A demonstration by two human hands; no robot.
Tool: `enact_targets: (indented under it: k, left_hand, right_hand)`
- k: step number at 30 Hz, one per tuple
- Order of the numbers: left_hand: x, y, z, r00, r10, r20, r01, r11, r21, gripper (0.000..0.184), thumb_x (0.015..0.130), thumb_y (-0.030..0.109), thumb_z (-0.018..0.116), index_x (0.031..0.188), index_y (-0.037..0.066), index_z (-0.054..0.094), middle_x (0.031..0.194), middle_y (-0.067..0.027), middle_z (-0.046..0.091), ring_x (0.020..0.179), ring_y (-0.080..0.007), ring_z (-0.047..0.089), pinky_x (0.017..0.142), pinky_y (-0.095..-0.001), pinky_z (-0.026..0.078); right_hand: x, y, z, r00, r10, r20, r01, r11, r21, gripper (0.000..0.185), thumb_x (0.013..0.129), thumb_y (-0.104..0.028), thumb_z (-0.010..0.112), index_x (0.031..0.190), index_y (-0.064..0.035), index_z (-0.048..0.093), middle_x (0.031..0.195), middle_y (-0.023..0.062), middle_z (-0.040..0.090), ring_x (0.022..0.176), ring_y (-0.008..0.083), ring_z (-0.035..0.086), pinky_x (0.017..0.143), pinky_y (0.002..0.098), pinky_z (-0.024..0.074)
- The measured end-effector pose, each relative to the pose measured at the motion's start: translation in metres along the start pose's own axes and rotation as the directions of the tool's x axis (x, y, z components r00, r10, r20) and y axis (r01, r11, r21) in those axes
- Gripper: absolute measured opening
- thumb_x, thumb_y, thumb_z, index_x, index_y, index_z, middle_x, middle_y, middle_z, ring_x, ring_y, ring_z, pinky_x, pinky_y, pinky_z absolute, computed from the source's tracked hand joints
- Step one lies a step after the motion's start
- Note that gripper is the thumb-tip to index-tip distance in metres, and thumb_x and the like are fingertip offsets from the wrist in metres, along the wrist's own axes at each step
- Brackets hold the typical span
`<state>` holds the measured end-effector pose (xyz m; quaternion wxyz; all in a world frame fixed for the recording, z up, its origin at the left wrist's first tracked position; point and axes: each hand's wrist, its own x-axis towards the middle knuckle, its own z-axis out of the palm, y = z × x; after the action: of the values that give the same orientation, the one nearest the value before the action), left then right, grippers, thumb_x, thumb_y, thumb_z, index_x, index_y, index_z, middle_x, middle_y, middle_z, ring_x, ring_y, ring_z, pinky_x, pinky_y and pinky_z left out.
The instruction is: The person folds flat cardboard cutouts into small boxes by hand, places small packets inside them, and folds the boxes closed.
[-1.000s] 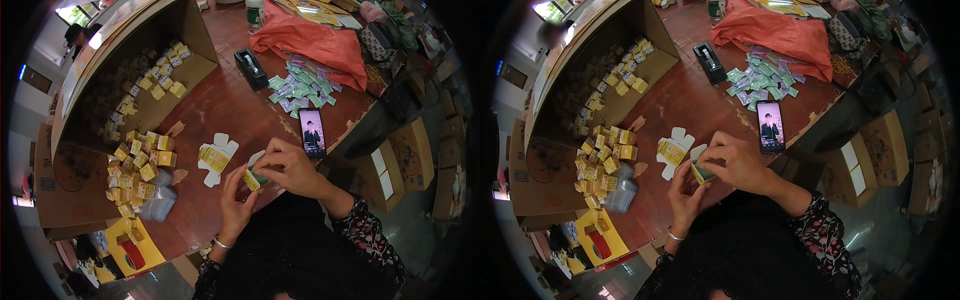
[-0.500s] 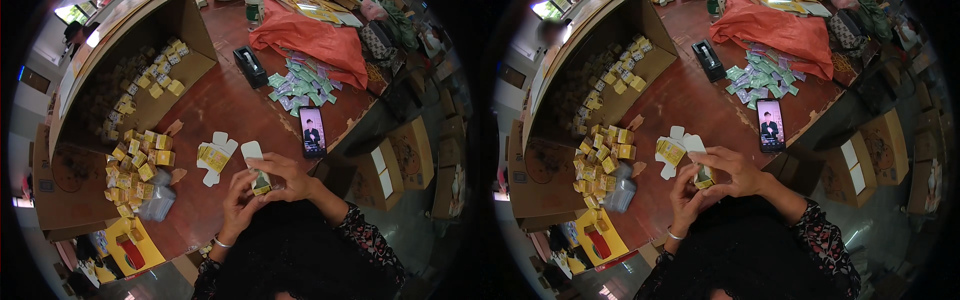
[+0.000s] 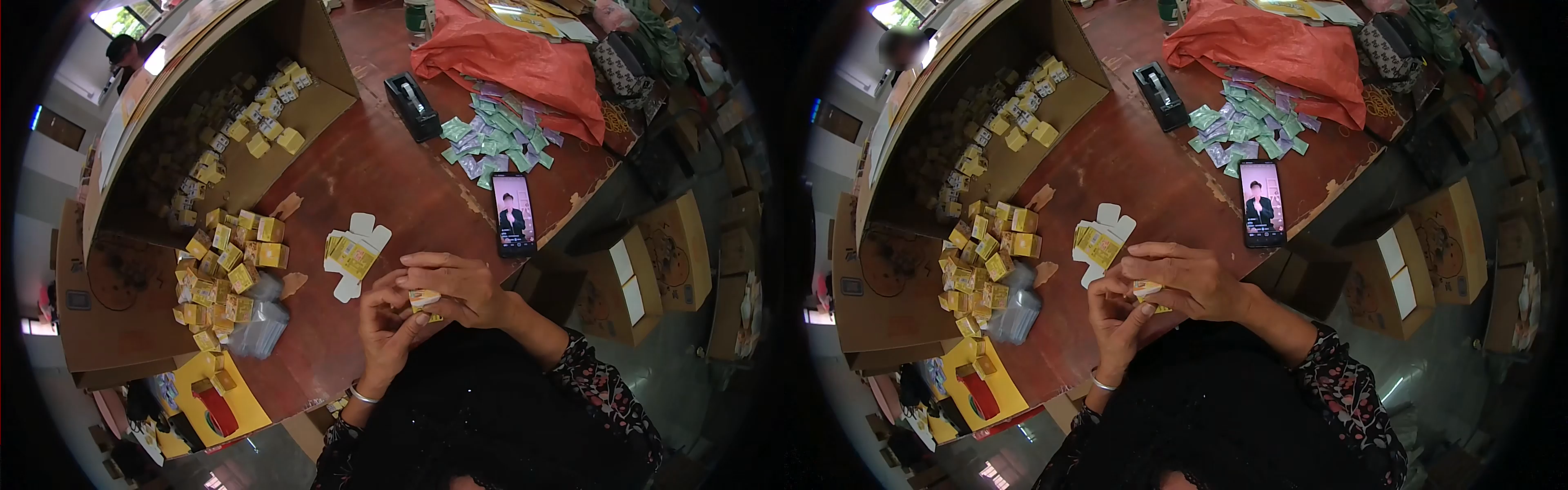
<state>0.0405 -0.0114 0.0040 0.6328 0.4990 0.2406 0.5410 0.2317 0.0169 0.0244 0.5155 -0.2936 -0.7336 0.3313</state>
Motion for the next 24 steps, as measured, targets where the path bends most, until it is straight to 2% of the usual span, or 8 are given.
enact_targets:
  k: [1, 3, 6, 9, 12, 24]
  left_hand:
    - [0.002, 0.001, 0.001, 1.000, 0.010, -0.004, -0.010, 0.999, -0.038, 0.041, 0.093, -0.009, 0.068, 0.125, 0.004, 0.046, 0.151, -0.0198, 0.040, 0.133, -0.0274, 0.054, 0.105, -0.0408, 0.056]
    - [0.003, 0.003, -0.001, 1.000, -0.003, -0.011, 0.003, 1.000, 0.009, 0.044, 0.093, -0.009, 0.069, 0.126, 0.006, 0.044, 0.151, -0.0210, 0.041, 0.133, -0.0277, 0.054, 0.105, -0.0411, 0.056]
    - [0.004, 0.004, 0.001, 0.999, -0.024, -0.036, 0.024, 0.999, 0.021, 0.046, 0.092, -0.008, 0.070, 0.126, 0.006, 0.043, 0.151, -0.0217, 0.041, 0.133, -0.0274, 0.054, 0.104, -0.0406, 0.056]
    - [0.003, 0.007, 0.002, 0.997, -0.032, -0.066, 0.035, 0.999, 0.041, 0.046, 0.092, -0.008, 0.071, 0.127, 0.006, 0.043, 0.151, -0.0214, 0.042, 0.132, -0.0261, 0.054, 0.103, -0.0393, 0.057]
    - [0.002, 0.009, 0.001, 0.997, -0.033, -0.073, 0.039, 0.996, 0.078, 0.047, 0.092, -0.008, 0.071, 0.128, 0.006, 0.044, 0.150, -0.0207, 0.042, 0.130, -0.0246, 0.055, 0.102, -0.0377, 0.057]
    - [0.003, 0.011, 0.001, 0.995, -0.090, -0.035, 0.093, 0.992, 0.088, 0.048, 0.092, -0.012, 0.067, 0.131, 0.003, 0.044, 0.150, -0.0189, 0.042, 0.127, -0.0217, 0.057, 0.102, -0.0367, 0.057]
  right_hand:
    - [0.000, 0.001, 0.000, 1.000, -0.002, 0.000, 0.002, 1.000, -0.002, 0.045, 0.088, -0.011, 0.079, 0.131, -0.0005, 0.068, 0.124, 0.0148, 0.073, 0.126, 0.0382, 0.064, 0.105, 0.0472, 0.0529]
    - [-0.003, 0.003, 0.001, 1.000, -0.003, -0.005, 0.003, 1.000, -0.004, 0.044, 0.087, -0.010, 0.080, 0.129, -0.0002, 0.070, 0.126, 0.0149, 0.072, 0.128, 0.0381, 0.063, 0.106, 0.0468, 0.0523]
    - [0.000, 0.007, -0.003, 0.997, -0.071, 0.042, 0.065, 0.990, 0.123, 0.038, 0.088, -0.009, 0.080, 0.123, 0.0006, 0.073, 0.126, 0.0154, 0.073, 0.130, 0.0374, 0.061, 0.107, 0.0457, 0.0514]
    - [-0.004, 0.005, -0.001, 0.990, 0.131, 0.049, -0.139, 0.966, 0.218, 0.030, 0.089, -0.007, 0.079, 0.118, 0.0011, 0.076, 0.124, 0.0154, 0.074, 0.132, 0.0362, 0.060, 0.107, 0.0446, 0.0509]
    - [0.001, -0.005, 0.000, 0.969, 0.244, 0.041, -0.245, 0.921, 0.303, 0.027, 0.089, -0.004, 0.078, 0.116, 0.0011, 0.076, 0.121, 0.0156, 0.075, 0.131, 0.0347, 0.061, 0.108, 0.0438, 0.0510]
    - [0.002, -0.006, 0.002, 0.922, 0.386, 0.001, -0.363, 0.868, 0.339, 0.021, 0.090, 0.001, 0.073, 0.111, 0.0040, 0.077, 0.112, 0.0183, 0.077, 0.122, 0.0364, 0.067, 0.108, 0.0470, 0.0503]
